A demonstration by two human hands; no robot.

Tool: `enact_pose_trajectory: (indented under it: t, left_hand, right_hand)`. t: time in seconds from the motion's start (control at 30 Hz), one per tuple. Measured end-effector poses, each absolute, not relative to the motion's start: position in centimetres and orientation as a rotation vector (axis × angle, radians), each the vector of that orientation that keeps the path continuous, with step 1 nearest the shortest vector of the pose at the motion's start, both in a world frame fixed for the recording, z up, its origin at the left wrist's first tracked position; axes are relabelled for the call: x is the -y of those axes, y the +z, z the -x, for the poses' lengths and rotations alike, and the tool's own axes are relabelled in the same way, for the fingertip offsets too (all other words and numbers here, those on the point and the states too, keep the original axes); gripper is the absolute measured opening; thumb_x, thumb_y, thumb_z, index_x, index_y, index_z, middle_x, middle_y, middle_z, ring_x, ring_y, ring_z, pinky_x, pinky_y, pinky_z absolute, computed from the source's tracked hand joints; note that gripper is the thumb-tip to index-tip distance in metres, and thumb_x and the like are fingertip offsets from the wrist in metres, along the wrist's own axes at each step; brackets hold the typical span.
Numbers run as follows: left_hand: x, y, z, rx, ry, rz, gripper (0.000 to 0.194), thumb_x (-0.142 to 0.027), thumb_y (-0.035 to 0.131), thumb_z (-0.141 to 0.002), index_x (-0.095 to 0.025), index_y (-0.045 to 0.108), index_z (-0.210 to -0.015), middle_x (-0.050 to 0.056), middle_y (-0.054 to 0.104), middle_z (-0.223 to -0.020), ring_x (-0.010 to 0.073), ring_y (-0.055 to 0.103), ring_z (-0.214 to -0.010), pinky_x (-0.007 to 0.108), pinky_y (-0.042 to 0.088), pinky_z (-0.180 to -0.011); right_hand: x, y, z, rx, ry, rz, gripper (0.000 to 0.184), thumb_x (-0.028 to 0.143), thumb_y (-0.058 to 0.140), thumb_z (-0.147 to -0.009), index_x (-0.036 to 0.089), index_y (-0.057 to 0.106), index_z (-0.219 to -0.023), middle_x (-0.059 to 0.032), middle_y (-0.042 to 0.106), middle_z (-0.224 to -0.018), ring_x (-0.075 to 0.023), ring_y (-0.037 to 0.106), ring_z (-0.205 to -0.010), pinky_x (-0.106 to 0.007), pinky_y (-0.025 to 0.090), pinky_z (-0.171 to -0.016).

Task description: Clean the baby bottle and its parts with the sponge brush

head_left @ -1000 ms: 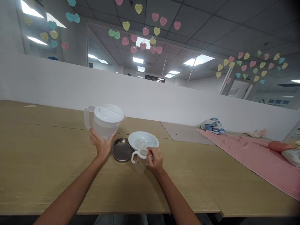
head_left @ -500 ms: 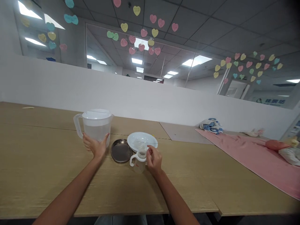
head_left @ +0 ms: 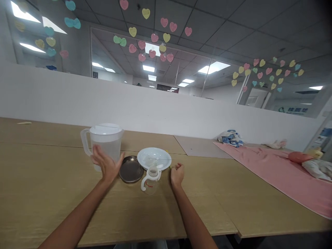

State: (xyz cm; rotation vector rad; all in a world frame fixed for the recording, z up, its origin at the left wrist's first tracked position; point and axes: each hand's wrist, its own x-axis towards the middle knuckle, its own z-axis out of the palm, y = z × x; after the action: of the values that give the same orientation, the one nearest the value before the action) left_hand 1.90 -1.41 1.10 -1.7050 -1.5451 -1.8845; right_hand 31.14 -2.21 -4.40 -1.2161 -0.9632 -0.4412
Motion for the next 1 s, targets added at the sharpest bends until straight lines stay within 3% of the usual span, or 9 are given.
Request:
enact_pose_trajectory:
  t: [0.03, 0.13, 0.23, 0.33, 0.5, 0.6, 0.7, 1.0]
  left_hand:
    - [1.9, 1.3, -2.5, 1.487, -1.841, 1.715, 0.092, -0.051, 0.054, -0.077, -0.004, 0.005, -0.139, 0.026, 0.009, -0.145, 0.0409, 0.006, -0.134, 0.060, 0.005, -0.107]
    - [2.8, 1.8, -4.4, 1.259, -1.644, 2.092, 0.049, -0.041, 0.047, -0.083, -0.018, 0.042, -0.127, 0.013, 0.045, -0.129, 0.0276, 0.037, -0.124, 0.048, 0.022, -0.107]
    - [2.3, 2.9, -6.4, 1.151, -1.426, 2.527, 0.030, -0.037, 0.041, -0.086, -0.024, 0.059, -0.106, 0.006, 0.057, -0.116, 0.0216, 0.051, -0.110, 0.039, 0.036, -0.099]
    - [1.1, 4.2, -8.4, 1.189, -1.253, 2.832, 0.030, -0.035, 0.038, -0.085, -0.022, 0.063, -0.098, 0.006, 0.058, -0.116, 0.0198, 0.055, -0.103, 0.033, 0.041, -0.091]
    - [-0.5, 5.5, -11.3, 1.422, -0.516, 3.100, 0.023, -0.031, 0.047, -0.074, -0.016, 0.065, -0.074, 0.006, 0.067, -0.079, 0.0189, 0.058, -0.072, 0.027, 0.043, -0.068]
    - [-1.1, 5.6, -12.1, 1.487, -0.370, 3.074, 0.025, -0.034, 0.050, -0.070, -0.016, 0.058, -0.056, 0.005, 0.059, -0.057, 0.0168, 0.051, -0.056, 0.026, 0.036, -0.055]
    - [-1.4, 5.9, -12.2, 1.520, -0.277, 3.051, 0.030, -0.038, 0.053, -0.067, -0.017, 0.051, -0.047, 0.002, 0.050, -0.048, 0.0150, 0.046, -0.050, 0.025, 0.031, -0.050]
    - [-0.5, 7.8, -12.0, 1.488, -0.311, 3.022, 0.027, -0.039, 0.060, -0.060, -0.016, 0.059, -0.073, 0.002, 0.062, -0.073, 0.0162, 0.053, -0.064, 0.023, 0.031, -0.051]
  right_hand:
    - [2.0, -4.8, -31.2, 0.982, -0.441, 1.210, 0.019, 0.012, 0.044, -0.064, 0.021, 0.048, -0.081, -0.0001, 0.048, -0.061, -0.0185, 0.046, -0.052, -0.027, 0.027, -0.045]
    - [1.7, -5.7, -31.0, 1.080, -0.450, 1.203, 0.025, 0.010, 0.046, -0.057, 0.021, 0.049, -0.079, -0.0010, 0.051, -0.060, -0.0189, 0.048, -0.052, -0.026, 0.030, -0.045]
    - [1.5, -6.3, -30.7, 1.199, -0.427, 1.237, 0.033, 0.006, 0.042, -0.054, 0.019, 0.052, -0.083, -0.0005, 0.052, -0.057, -0.0180, 0.048, -0.049, -0.025, 0.030, -0.045]
    - [1.6, -6.3, -30.8, 1.179, -0.325, 1.314, 0.038, 0.006, 0.040, -0.053, 0.017, 0.053, -0.087, -0.0013, 0.055, -0.058, -0.0185, 0.052, -0.050, -0.025, 0.033, -0.047]
    - [2.7, -4.8, -31.0, 1.033, -0.002, 1.612, 0.050, 0.009, 0.041, -0.054, 0.012, 0.052, -0.102, -0.0089, 0.065, -0.085, -0.0216, 0.061, -0.078, -0.028, 0.042, -0.068]
    - [3.1, -4.1, -31.1, 0.988, 0.080, 1.661, 0.051, 0.010, 0.042, -0.055, 0.010, 0.052, -0.105, -0.0111, 0.065, -0.089, -0.0234, 0.061, -0.084, -0.029, 0.042, -0.071]
    - [3.1, -3.9, -31.2, 0.947, 0.103, 1.653, 0.050, 0.012, 0.042, -0.055, 0.011, 0.052, -0.104, -0.0111, 0.065, -0.087, -0.0235, 0.061, -0.079, -0.028, 0.042, -0.068]
    - [3.2, -4.1, -31.5, 0.852, -0.027, 1.562, 0.042, 0.015, 0.038, -0.056, 0.016, 0.051, -0.097, -0.0070, 0.062, -0.081, -0.0223, 0.058, -0.075, -0.027, 0.039, -0.064]
